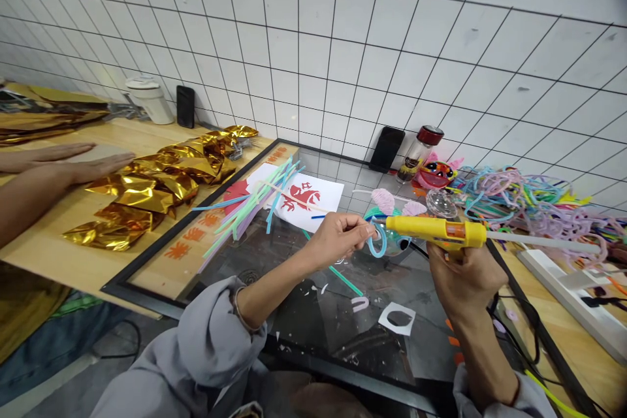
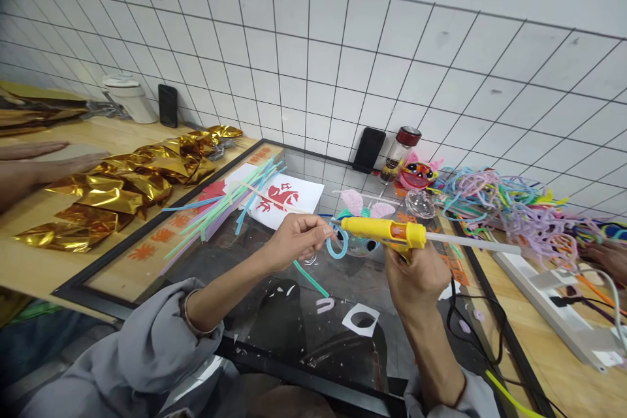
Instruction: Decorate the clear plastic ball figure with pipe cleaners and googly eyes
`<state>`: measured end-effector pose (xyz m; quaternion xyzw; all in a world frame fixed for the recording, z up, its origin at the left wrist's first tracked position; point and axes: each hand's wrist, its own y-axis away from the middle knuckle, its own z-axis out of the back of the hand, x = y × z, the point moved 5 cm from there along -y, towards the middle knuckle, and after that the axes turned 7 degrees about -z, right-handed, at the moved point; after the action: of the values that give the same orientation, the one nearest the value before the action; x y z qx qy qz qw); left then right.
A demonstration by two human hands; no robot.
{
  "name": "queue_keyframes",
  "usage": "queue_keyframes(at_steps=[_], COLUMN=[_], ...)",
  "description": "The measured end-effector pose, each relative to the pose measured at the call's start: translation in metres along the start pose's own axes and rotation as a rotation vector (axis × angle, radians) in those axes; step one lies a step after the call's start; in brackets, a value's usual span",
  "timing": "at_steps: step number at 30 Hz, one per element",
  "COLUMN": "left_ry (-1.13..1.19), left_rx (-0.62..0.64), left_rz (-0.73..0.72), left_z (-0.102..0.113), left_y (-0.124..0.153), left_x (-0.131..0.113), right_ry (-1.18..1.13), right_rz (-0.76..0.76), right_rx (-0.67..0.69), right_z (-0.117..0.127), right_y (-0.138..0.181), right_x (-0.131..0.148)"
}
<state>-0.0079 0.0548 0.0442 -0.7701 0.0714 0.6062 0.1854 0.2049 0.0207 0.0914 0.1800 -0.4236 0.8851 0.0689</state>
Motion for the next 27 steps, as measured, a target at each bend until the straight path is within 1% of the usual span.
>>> queue_keyframes(at_steps=[3, 9, 14, 22, 27], left_ry=[0.000, -0.015, -0.038, -0.007, -0.008], left_rx=[0.008, 0.001, 0.001, 0.004, -0.001], left_rz=[-0.008, -0.003, 0.006, 0.001, 0.016], left_z=[-0.0003, 0.0001, -0.0001, -0.0008, -0.0005], left_y=[-0.0002, 0.0000, -0.0004, 0.0002, 0.0006], left_x=[0.0002, 0.0004, 0.0011, 0.0009, 0.0017], right_ry=[0.002, 0.005, 0.002, -0.003, -0.007], right_rz=[0.012, -0.011, 0.009, -0.011, -0.020], right_rx=[-0.020, -0.069, -0.029, -0.066, -0.046], right_z=[0.0005, 0.0050, 0.0033, 0.0050, 0.0018], right_y=[0.0003, -0.0005, -0.0008, -0.0008, 0.0005], right_x=[0.0006, -0.0042, 0.0009, -0.0039, -0.0021])
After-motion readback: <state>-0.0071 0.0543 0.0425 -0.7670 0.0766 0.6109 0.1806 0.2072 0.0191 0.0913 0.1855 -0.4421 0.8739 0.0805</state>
